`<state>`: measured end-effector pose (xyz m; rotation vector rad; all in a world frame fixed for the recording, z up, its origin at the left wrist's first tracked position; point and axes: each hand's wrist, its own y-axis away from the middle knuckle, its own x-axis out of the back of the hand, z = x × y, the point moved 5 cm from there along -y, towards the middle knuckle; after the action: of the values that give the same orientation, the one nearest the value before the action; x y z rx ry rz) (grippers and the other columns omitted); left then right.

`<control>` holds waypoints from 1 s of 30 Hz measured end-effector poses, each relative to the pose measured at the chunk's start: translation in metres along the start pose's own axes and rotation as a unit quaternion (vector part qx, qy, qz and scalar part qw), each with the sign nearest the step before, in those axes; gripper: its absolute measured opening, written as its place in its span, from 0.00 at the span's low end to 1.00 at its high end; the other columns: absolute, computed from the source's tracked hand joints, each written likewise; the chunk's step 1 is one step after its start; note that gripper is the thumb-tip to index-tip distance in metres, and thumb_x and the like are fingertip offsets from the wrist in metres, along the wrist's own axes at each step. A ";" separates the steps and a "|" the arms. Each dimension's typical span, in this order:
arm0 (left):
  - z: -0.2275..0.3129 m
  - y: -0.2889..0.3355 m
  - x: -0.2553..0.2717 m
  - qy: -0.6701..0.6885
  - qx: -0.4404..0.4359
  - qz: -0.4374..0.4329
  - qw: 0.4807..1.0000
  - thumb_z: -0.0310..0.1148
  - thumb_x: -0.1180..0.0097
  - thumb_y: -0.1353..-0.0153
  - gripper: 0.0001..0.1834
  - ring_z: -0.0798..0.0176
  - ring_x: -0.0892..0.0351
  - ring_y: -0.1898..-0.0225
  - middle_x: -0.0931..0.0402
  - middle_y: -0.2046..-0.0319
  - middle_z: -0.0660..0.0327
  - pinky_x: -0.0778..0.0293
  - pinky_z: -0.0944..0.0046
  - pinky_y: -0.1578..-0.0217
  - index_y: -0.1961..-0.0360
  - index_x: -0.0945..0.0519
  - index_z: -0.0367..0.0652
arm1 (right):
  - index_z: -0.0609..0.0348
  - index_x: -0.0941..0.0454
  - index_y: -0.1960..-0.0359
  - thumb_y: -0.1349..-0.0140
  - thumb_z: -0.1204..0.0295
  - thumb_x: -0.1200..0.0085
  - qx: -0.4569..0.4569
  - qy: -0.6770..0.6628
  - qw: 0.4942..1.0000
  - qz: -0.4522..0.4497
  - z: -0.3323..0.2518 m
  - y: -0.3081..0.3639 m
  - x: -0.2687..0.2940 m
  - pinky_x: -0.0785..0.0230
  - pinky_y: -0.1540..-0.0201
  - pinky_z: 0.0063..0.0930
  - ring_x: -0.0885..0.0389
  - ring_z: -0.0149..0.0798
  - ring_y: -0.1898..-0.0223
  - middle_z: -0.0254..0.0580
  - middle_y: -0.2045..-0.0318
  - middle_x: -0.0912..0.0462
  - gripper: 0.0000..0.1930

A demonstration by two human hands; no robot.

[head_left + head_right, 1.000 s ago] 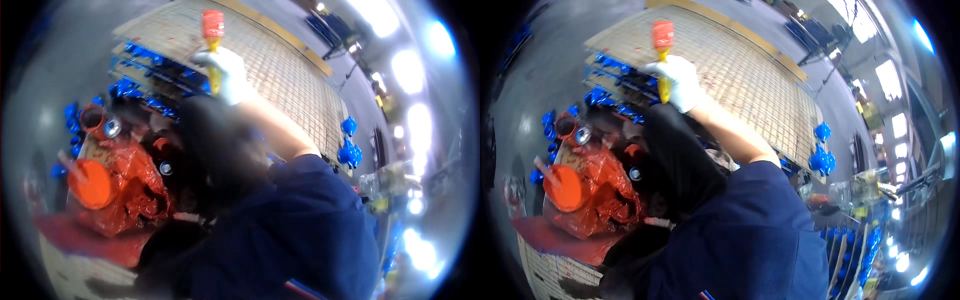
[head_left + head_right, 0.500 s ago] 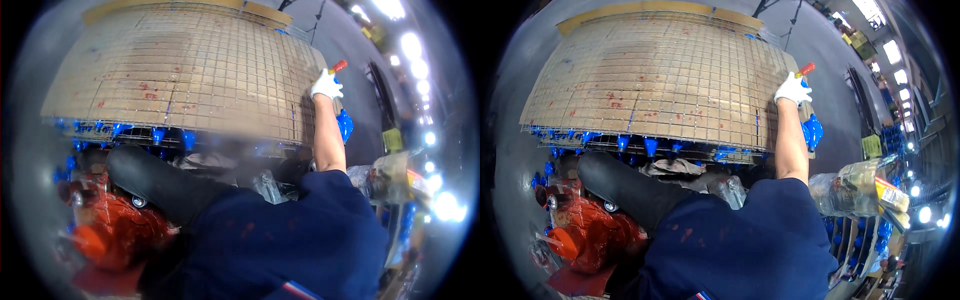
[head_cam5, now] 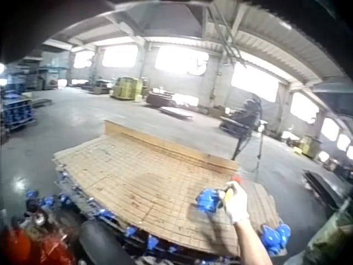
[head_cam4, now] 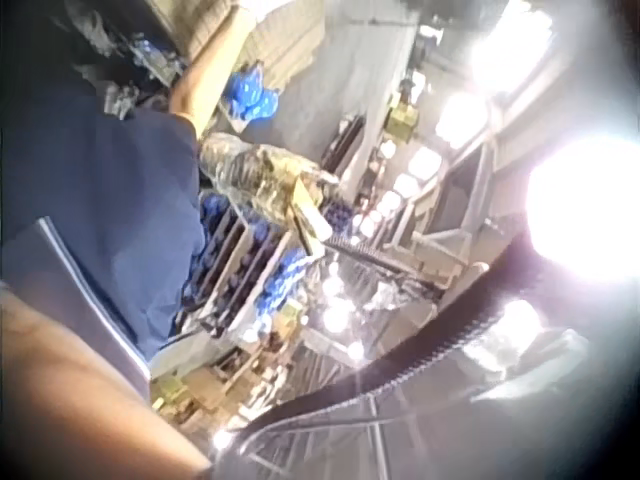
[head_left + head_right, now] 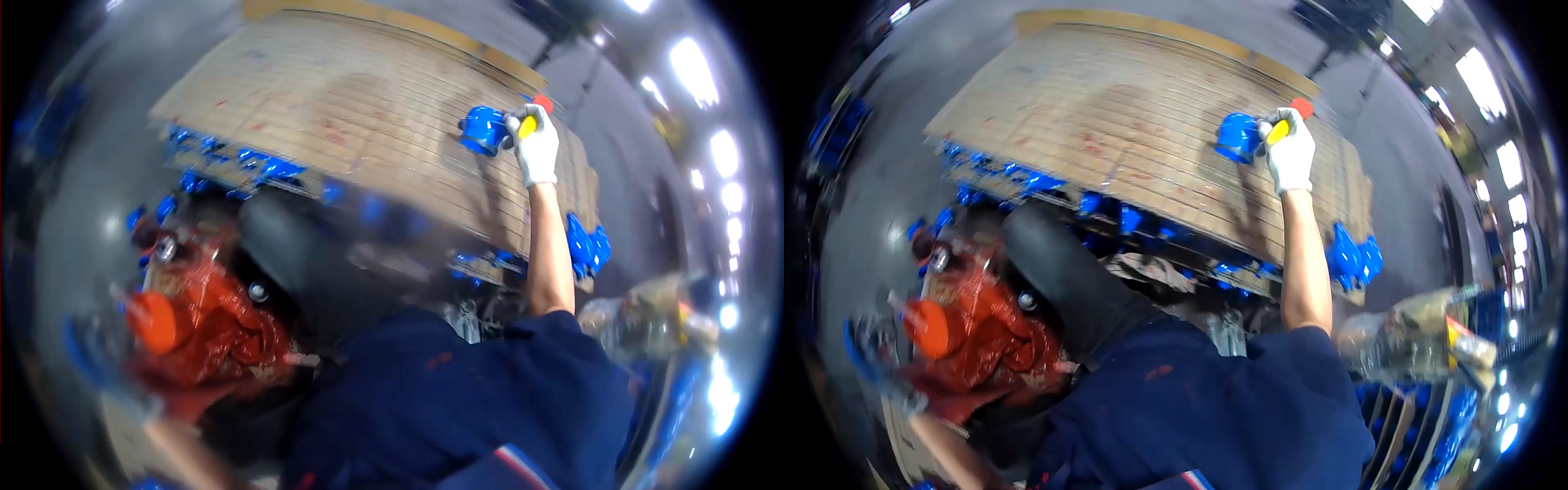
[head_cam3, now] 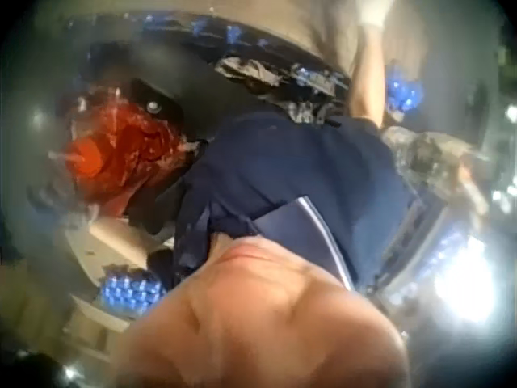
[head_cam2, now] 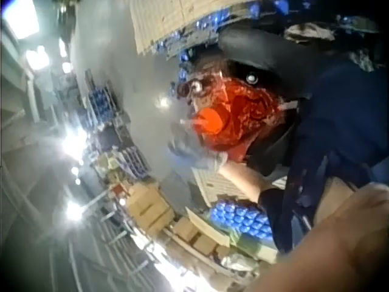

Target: The person paints blue plastic parts by holding each piece and applying red paint with a brush, then placing the finished parts onto a wire rack.

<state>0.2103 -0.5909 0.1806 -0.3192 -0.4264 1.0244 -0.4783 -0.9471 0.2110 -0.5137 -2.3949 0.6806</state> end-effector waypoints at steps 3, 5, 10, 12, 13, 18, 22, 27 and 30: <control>0.028 0.025 -0.061 -0.031 -0.033 -0.124 0.991 0.40 0.52 0.24 0.23 0.59 0.20 0.46 0.23 0.42 0.53 0.24 0.61 0.49 0.35 0.26 0.38 | 0.60 0.25 0.60 0.36 0.80 0.37 0.003 -0.240 0.956 -0.170 -0.110 0.029 -0.073 0.25 0.75 0.20 0.17 0.30 0.69 0.45 0.61 0.13 0.08; 0.077 0.037 -0.108 0.109 -0.127 -0.234 0.958 0.35 0.49 0.26 0.20 0.63 0.17 0.51 0.17 0.49 0.58 0.24 0.60 0.49 0.37 0.23 0.40 | 0.59 0.25 0.60 0.36 0.80 0.36 0.005 -0.312 0.917 -0.249 -0.172 0.051 -0.103 0.25 0.75 0.20 0.18 0.28 0.69 0.47 0.59 0.13 0.09; 0.115 0.057 -0.120 0.004 -0.142 -0.347 0.927 0.33 0.36 0.36 0.31 0.60 0.21 0.42 0.26 0.36 0.56 0.30 0.59 0.36 0.31 0.29 0.50 | 0.57 0.25 0.65 0.41 0.77 0.30 0.146 -0.395 0.782 -0.460 -0.320 0.118 -0.161 0.25 0.73 0.19 0.19 0.24 0.69 0.42 0.63 0.13 0.12; 0.086 0.084 -0.121 0.137 -0.071 -0.379 0.913 0.34 0.36 0.35 0.36 0.59 0.26 0.36 0.31 0.32 0.56 0.33 0.61 0.33 0.28 0.34 0.48 | 0.57 0.24 0.64 0.38 0.70 0.31 0.148 -0.459 0.684 -0.547 -0.358 0.147 -0.188 0.30 0.74 0.16 0.21 0.24 0.73 0.39 0.65 0.14 0.12; 0.081 0.097 -0.117 0.235 -0.005 -0.377 0.896 0.37 0.37 0.34 0.37 0.59 0.28 0.34 0.32 0.31 0.56 0.34 0.61 0.32 0.27 0.36 0.46 | 0.57 0.23 0.62 0.37 0.66 0.32 0.087 -0.445 0.641 -0.619 -0.370 0.163 -0.201 0.31 0.73 0.15 0.21 0.24 0.74 0.38 0.65 0.15 0.13; 0.038 0.169 -0.097 0.647 0.321 -0.136 0.678 0.71 0.38 0.45 0.58 0.46 0.26 0.37 0.34 0.32 0.45 0.28 0.49 0.35 0.25 0.42 0.43 | 0.60 0.19 0.58 0.30 0.59 0.40 0.218 -0.465 0.621 -0.593 -0.387 0.243 -0.283 0.31 0.65 0.17 0.22 0.25 0.72 0.36 0.68 0.17 0.14; 0.000 0.187 -0.073 0.632 0.334 -0.024 0.699 0.68 0.41 0.40 0.54 0.49 0.22 0.49 0.34 0.36 0.41 0.20 0.57 0.52 0.28 0.40 0.36 | 0.63 0.21 0.53 0.28 0.66 0.44 0.093 -0.520 0.592 -0.609 -0.348 0.285 -0.333 0.37 0.74 0.15 0.28 0.21 0.79 0.42 0.62 0.13 0.12; -0.007 0.202 -0.047 0.765 0.229 0.007 0.602 0.62 0.41 0.36 0.50 0.53 0.21 0.57 0.34 0.40 0.39 0.16 0.62 0.60 0.29 0.41 0.30 | 0.65 0.27 0.42 0.22 0.63 0.55 -0.006 -0.547 0.593 -0.591 -0.294 0.318 -0.342 0.33 0.73 0.15 0.23 0.25 0.79 0.55 0.54 0.13 0.18; -0.005 0.199 -0.035 0.738 0.269 0.035 0.618 0.62 0.43 0.35 0.50 0.49 0.21 0.56 0.37 0.35 0.37 0.15 0.58 0.59 0.28 0.42 0.33 | 0.64 0.31 0.36 0.20 0.56 0.60 -0.055 -0.533 0.611 -0.582 -0.259 0.318 -0.355 0.29 0.66 0.17 0.21 0.26 0.72 0.51 0.58 0.13 0.25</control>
<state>0.0476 -0.5250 0.0805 -0.5198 1.4072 0.6067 0.0141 -0.7816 0.0543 1.8476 -2.9284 0.1317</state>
